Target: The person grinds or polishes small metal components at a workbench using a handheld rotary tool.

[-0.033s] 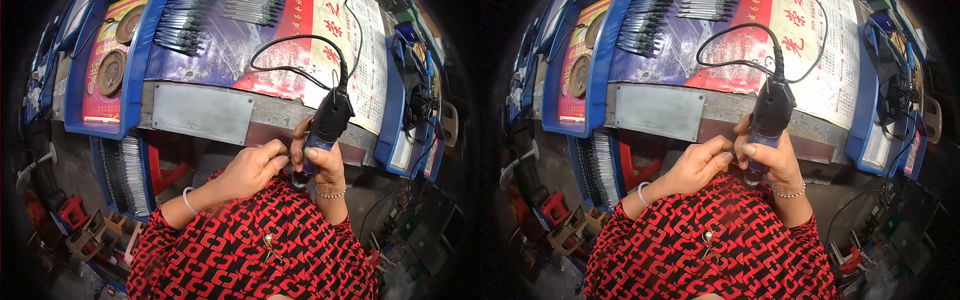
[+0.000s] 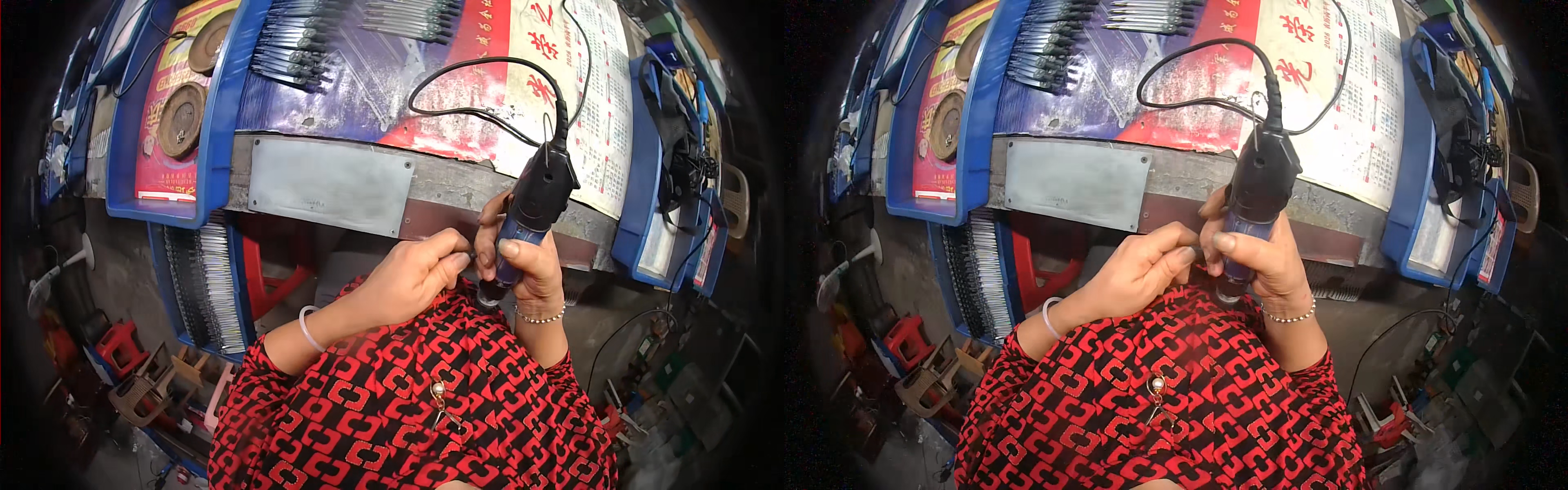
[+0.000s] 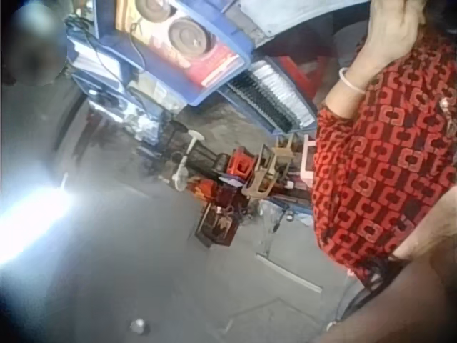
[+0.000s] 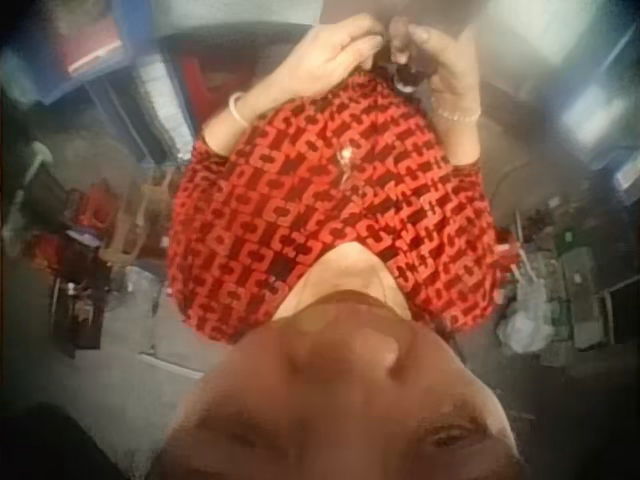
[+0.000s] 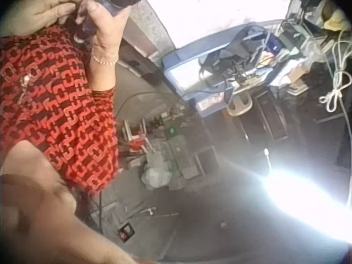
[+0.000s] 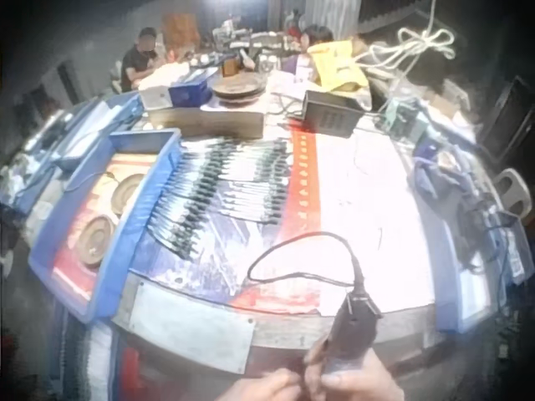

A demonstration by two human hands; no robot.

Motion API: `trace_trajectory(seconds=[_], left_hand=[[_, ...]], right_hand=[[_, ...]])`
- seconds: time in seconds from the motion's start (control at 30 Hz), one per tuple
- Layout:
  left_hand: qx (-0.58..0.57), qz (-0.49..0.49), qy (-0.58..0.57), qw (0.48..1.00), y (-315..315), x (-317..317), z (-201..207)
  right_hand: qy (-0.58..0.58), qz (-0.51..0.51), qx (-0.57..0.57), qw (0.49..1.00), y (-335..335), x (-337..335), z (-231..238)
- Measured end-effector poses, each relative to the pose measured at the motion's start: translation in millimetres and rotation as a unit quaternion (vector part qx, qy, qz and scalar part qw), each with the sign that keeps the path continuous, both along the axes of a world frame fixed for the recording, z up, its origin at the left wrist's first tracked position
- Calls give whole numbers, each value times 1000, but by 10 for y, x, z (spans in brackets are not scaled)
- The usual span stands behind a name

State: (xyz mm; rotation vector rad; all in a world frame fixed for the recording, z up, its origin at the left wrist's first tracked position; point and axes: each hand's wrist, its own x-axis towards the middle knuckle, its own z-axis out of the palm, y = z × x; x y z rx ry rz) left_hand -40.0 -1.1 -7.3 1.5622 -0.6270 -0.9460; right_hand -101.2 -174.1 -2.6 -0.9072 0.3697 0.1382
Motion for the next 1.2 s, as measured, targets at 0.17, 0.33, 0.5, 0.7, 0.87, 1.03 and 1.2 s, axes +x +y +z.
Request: trace_trajectory(seconds=[0.17, 0.33, 0.5, 0.7, 0.87, 1.03, 1.2], left_hand=[[9, 3, 223, 975, -31, 0, 117], [16, -22, 155, 987, -68, -3, 86], [4, -15, 250, 968, -67, 1, 127], [30, -11, 182, 983, -82, 2, 59], [-31, 26, 332, 942, -49, -21, 1], [-88, 154, -78, 981, -119, -129, -118], [-32, 40, -427, 903, 84, 23, -223]], right_hand=[[9, -12, 39, 999, -49, -21, 5], [8, -13, 29, 999, -57, -20, 1], [14, -21, 40, 999, -66, -39, 1], [22, -26, 37, 999, -44, -19, -14], [35, -37, 35, 998, -49, -16, -28], [41, -55, 77, 995, -17, 33, -66], [37, -44, 109, 992, 79, 128, -100]])
